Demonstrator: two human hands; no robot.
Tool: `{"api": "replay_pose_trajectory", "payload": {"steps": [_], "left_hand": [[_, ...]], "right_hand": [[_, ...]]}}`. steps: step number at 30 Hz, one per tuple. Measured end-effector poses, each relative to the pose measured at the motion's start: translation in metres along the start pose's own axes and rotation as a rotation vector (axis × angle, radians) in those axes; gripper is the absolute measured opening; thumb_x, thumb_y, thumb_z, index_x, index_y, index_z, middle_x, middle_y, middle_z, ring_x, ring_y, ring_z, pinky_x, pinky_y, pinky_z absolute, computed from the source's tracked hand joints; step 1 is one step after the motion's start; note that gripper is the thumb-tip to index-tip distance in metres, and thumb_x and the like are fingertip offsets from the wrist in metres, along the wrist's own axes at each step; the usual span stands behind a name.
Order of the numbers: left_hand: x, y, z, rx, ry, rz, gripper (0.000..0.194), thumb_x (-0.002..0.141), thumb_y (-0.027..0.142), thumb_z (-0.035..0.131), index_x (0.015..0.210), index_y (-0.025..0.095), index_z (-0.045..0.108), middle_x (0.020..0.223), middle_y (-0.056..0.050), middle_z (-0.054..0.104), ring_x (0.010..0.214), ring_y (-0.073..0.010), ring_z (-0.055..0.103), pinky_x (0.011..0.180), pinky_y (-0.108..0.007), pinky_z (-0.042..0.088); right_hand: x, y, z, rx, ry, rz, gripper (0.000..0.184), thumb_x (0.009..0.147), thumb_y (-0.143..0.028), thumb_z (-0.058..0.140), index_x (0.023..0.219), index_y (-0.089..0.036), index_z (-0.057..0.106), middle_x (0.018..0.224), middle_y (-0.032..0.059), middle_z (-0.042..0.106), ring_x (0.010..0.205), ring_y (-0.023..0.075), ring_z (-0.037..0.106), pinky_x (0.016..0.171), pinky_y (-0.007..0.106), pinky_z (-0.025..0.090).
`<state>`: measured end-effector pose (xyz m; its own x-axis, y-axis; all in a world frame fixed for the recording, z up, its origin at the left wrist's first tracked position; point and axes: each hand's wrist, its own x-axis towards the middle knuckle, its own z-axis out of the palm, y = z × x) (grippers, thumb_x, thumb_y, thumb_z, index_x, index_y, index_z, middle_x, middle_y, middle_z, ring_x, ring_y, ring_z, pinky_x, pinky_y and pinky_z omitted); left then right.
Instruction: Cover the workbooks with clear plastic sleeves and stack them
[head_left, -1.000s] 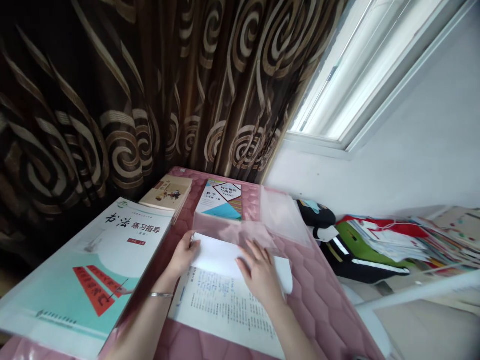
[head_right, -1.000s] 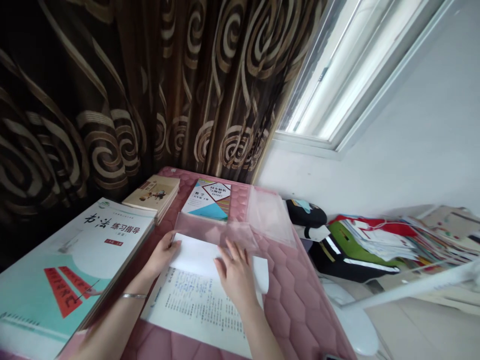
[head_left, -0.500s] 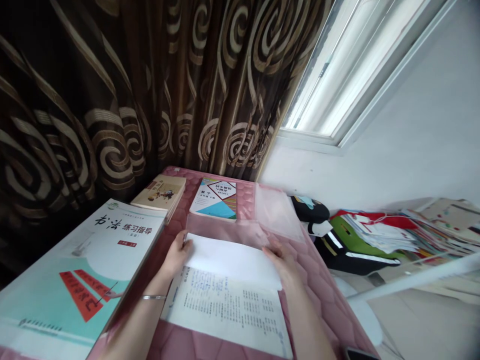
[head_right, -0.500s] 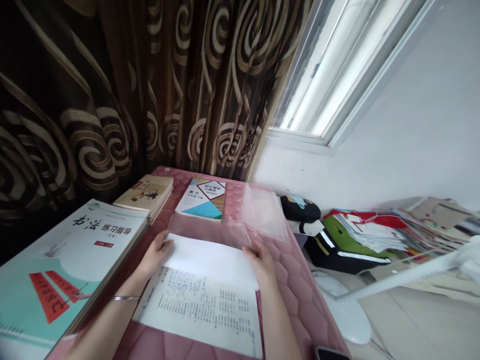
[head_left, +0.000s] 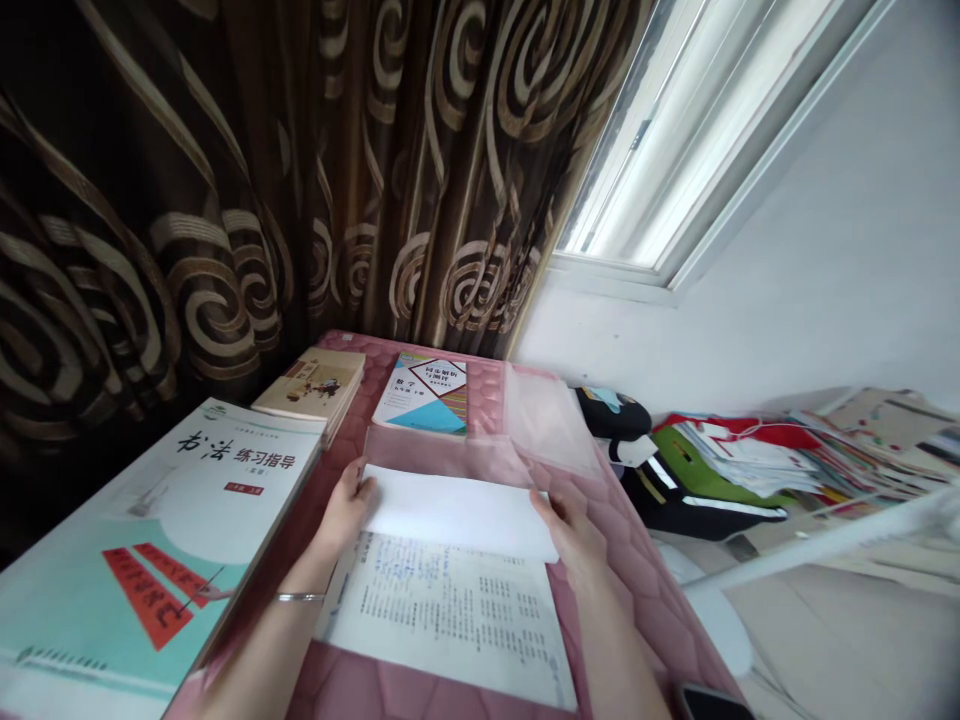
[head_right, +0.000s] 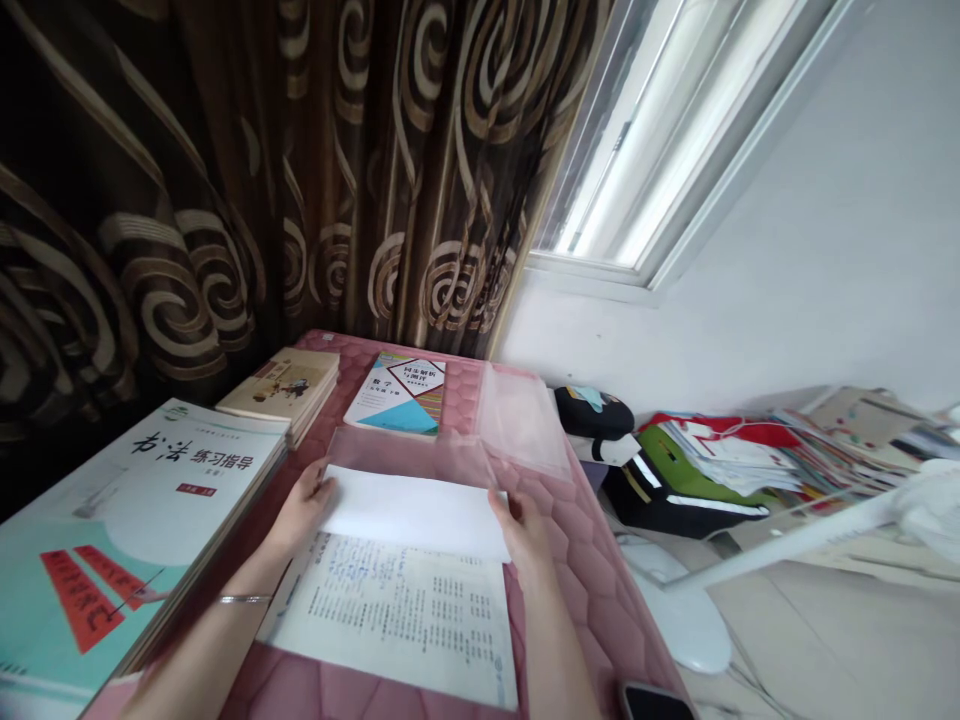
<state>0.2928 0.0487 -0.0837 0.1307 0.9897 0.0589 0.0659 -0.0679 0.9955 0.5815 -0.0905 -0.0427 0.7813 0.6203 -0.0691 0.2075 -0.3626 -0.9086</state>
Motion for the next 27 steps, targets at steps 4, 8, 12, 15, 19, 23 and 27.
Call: {"api": "replay_pose_trajectory", "payload": {"steps": [4,8,12,15,19,23,27], "left_hand": [[0.002,-0.005,0.001,-0.004,0.012,0.008,0.05,0.069,0.037,0.059,0.113,0.013,0.054,0.111,-0.012,0.064,0.109,-0.0252,0.058,0.096,-0.037,0.041],[0.0,-0.004,0.001,0.069,0.004,0.042,0.047,0.074,0.03,0.054,0.117,0.011,0.05,0.106,-0.013,0.065,0.102,-0.0235,0.061,0.092,-0.036,0.044],[-0.006,0.005,0.0,0.361,0.055,0.089,0.043,0.08,0.02,0.049,0.121,0.011,0.045,0.089,-0.007,0.064,0.086,-0.0208,0.064,0.083,-0.035,0.048],[-0.013,0.015,0.002,0.649,0.107,0.12,0.033,0.081,0.017,0.051,0.114,0.013,0.05,0.086,-0.006,0.061,0.078,-0.0201,0.063,0.077,-0.036,0.049],[-0.022,0.025,0.006,0.967,0.098,0.185,0.019,0.083,0.014,0.051,0.095,0.018,0.064,0.116,-0.014,0.056,0.098,-0.0256,0.061,0.088,-0.047,0.046],[-0.024,0.026,0.005,1.046,-0.082,0.421,0.031,0.084,0.009,0.047,0.089,0.028,0.071,0.133,-0.004,0.057,0.124,-0.0283,0.049,0.107,-0.061,0.022],[-0.026,0.03,0.004,0.997,-0.271,0.463,0.036,0.086,0.01,0.046,0.099,0.034,0.07,0.126,0.001,0.065,0.125,-0.0238,0.051,0.111,-0.063,0.007]], "right_hand": [[0.008,0.012,0.005,-0.154,-0.047,-0.107,0.041,0.061,-0.062,0.056,0.048,-0.023,0.05,0.046,-0.0021,0.051,0.052,0.0171,0.051,0.049,0.028,0.036],[0.016,0.028,0.013,-0.199,0.016,-0.215,0.042,0.063,-0.06,0.053,0.044,-0.024,0.043,0.042,-0.0031,0.045,0.048,0.0158,0.046,0.05,0.027,0.033],[0.018,0.041,0.019,-0.249,0.045,-0.262,0.041,0.07,-0.06,0.049,0.051,-0.024,0.045,0.047,-0.0021,0.05,0.049,0.0162,0.047,0.05,0.027,0.032],[0.018,0.047,0.021,-0.297,0.055,-0.281,0.041,0.075,-0.06,0.048,0.055,-0.024,0.045,0.05,-0.0018,0.051,0.05,0.0163,0.048,0.05,0.027,0.032],[0.019,0.049,0.022,-0.337,0.055,-0.305,0.041,0.077,-0.058,0.047,0.056,-0.024,0.043,0.051,-0.0019,0.051,0.05,0.016,0.047,0.05,0.027,0.031],[0.02,0.049,0.021,-0.333,0.048,-0.311,0.041,0.076,-0.058,0.047,0.054,-0.024,0.042,0.052,-0.0014,0.051,0.051,0.0159,0.047,0.05,0.027,0.031],[0.019,0.047,0.02,-0.329,0.039,-0.295,0.039,0.075,-0.057,0.047,0.055,-0.024,0.043,0.051,-0.0015,0.05,0.051,0.0166,0.048,0.051,0.027,0.032]]}}
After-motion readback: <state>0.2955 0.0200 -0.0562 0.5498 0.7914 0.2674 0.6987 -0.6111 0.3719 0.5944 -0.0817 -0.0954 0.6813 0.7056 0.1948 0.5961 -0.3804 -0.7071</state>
